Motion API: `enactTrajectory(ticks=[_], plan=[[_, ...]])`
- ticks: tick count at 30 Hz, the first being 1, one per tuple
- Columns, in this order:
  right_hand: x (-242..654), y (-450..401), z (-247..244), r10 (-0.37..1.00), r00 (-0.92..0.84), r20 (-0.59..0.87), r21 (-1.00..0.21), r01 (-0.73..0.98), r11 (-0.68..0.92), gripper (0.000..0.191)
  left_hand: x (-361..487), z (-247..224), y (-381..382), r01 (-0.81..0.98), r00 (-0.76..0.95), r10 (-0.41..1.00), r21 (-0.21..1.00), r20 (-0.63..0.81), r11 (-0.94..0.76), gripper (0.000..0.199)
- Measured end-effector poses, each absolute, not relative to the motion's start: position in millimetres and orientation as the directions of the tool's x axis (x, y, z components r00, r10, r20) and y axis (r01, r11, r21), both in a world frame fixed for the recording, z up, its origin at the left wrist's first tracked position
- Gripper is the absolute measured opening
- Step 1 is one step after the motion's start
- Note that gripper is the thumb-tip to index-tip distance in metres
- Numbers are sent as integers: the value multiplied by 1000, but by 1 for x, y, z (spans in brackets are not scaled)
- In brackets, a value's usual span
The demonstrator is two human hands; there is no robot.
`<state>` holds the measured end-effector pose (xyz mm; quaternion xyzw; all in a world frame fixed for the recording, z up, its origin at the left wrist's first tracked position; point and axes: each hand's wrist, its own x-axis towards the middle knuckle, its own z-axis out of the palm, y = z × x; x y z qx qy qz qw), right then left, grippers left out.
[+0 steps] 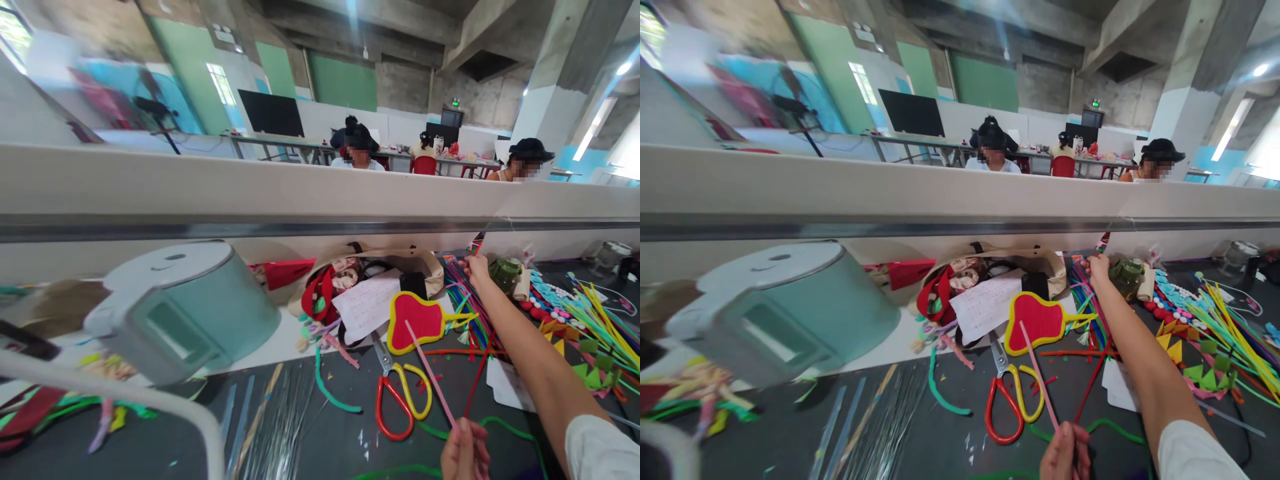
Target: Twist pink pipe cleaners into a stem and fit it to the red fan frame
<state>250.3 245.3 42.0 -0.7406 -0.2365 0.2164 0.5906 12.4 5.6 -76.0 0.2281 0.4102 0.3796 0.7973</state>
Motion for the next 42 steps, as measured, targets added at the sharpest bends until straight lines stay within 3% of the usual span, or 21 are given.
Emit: enactTrajectory(ticks=[6, 8, 12, 15, 22, 25, 28, 30, 32, 34, 39, 42], plan=[[189, 138, 42, 646, 763, 28, -1000, 21, 19, 38, 10, -73, 14, -451, 455, 799, 672, -393, 588, 67], [167, 92, 36, 705, 707, 58, -992, -40, 121, 43, 6, -66, 18, -481, 406, 838, 695, -363, 534, 68], [123, 12, 22, 757, 646, 99, -984, -51, 172, 54, -3, -42, 25, -522, 276, 928, 771, -250, 364, 78], [91, -19, 12, 758, 639, 128, -986, 2, 165, 57, -10, -30, 31, -480, 309, 934, 818, -179, 316, 70], [30, -33, -20, 910, 376, 175, -984, 53, 168, 47, -31, -25, 41, -421, 444, 880, 827, -170, 372, 50], [27, -52, -21, 937, 302, 177, -984, 65, 166, 48, -35, -19, 38, -439, 474, 876, 840, -84, 318, 35], [49, -72, -4, 932, 268, 243, -963, 184, 198, 33, -33, -12, 34, -468, 525, 851, 829, -17, 305, 30], [72, -75, 11, 901, 349, 259, -954, 241, 181, 26, -32, -8, 31, -488, 617, 787, 795, 21, 362, 31], [93, -65, 21, 811, 542, 220, -971, 205, 127, 33, -31, -5, 29, -520, 675, 735, 749, 66, 410, 34], [104, -47, 23, 772, 611, 176, -984, 138, 116, 35, -31, -4, 27, -542, 706, 700, 718, 109, 435, 36], [94, -4, 6, 932, 354, 83, -991, -69, 114, 33, -28, -11, 25, -536, 756, 640, 695, 141, 480, 41], [91, 2, -2, 909, 400, 121, -976, -118, 182, 29, -27, -17, 28, -521, 762, 636, 700, 122, 490, 39]])
